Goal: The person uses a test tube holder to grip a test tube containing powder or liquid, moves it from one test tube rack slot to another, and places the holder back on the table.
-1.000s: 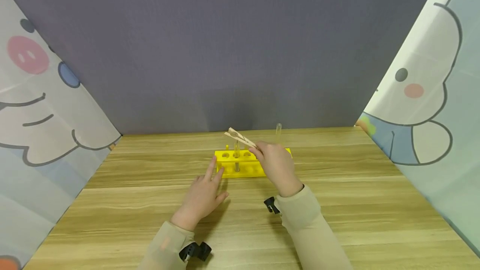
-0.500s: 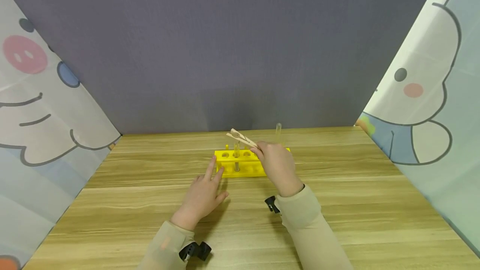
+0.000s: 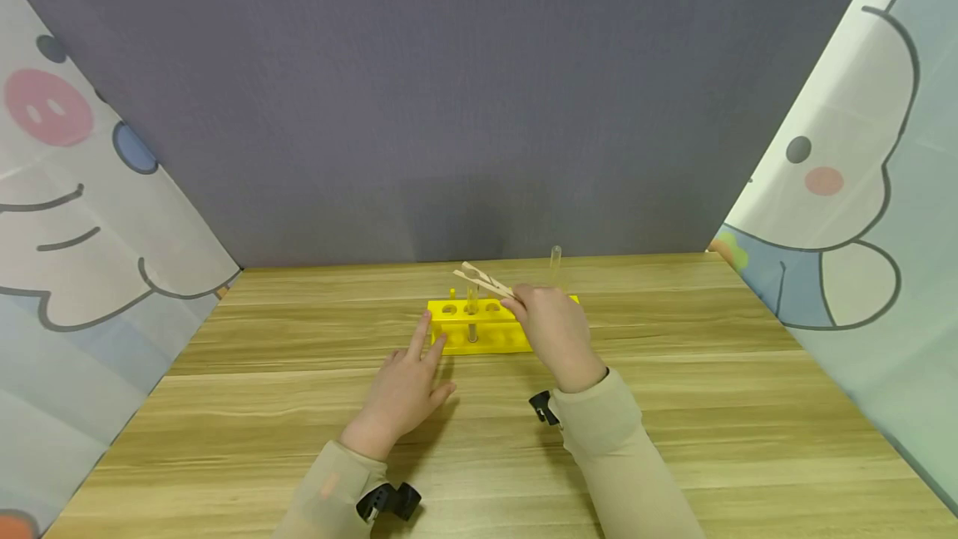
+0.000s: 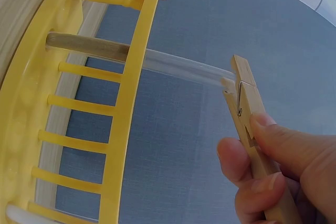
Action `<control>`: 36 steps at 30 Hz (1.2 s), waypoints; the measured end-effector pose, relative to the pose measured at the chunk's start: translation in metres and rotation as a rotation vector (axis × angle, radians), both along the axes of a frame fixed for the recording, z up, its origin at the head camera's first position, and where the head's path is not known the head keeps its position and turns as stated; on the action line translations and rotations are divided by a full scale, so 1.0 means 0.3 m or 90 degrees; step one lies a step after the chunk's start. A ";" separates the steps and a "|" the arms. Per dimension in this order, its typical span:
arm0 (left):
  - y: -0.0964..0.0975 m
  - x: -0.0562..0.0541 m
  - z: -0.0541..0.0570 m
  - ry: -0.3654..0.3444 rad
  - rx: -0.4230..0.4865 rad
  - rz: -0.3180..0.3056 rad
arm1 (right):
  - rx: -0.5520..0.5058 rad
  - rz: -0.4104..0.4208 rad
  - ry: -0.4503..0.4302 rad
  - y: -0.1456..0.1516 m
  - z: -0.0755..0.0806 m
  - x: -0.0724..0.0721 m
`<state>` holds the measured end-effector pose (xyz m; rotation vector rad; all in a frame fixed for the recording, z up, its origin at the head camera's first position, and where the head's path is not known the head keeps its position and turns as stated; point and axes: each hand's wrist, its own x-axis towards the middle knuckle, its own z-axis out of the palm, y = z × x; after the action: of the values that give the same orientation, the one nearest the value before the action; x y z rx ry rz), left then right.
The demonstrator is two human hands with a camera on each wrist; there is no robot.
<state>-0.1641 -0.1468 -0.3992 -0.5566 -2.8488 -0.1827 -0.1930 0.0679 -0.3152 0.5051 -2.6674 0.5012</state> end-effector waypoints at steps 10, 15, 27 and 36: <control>0.002 -0.001 0.003 -0.008 0.000 0.004 | 0.003 -0.001 -0.017 0.002 -0.002 -0.001; 0.002 0.000 0.003 -0.010 0.002 0.004 | 0.010 0.000 -0.027 0.002 -0.002 -0.001; 0.004 0.005 0.010 -0.013 0.012 0.004 | 0.025 0.008 -0.053 0.002 -0.005 -0.003; 0.004 0.005 0.009 -0.005 0.009 -0.001 | 0.019 0.004 -0.072 0.005 -0.003 -0.005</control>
<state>-0.1626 -0.1456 -0.3966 -0.5562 -2.8518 -0.2062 -0.1944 0.0692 -0.3161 0.5092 -2.7853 0.5059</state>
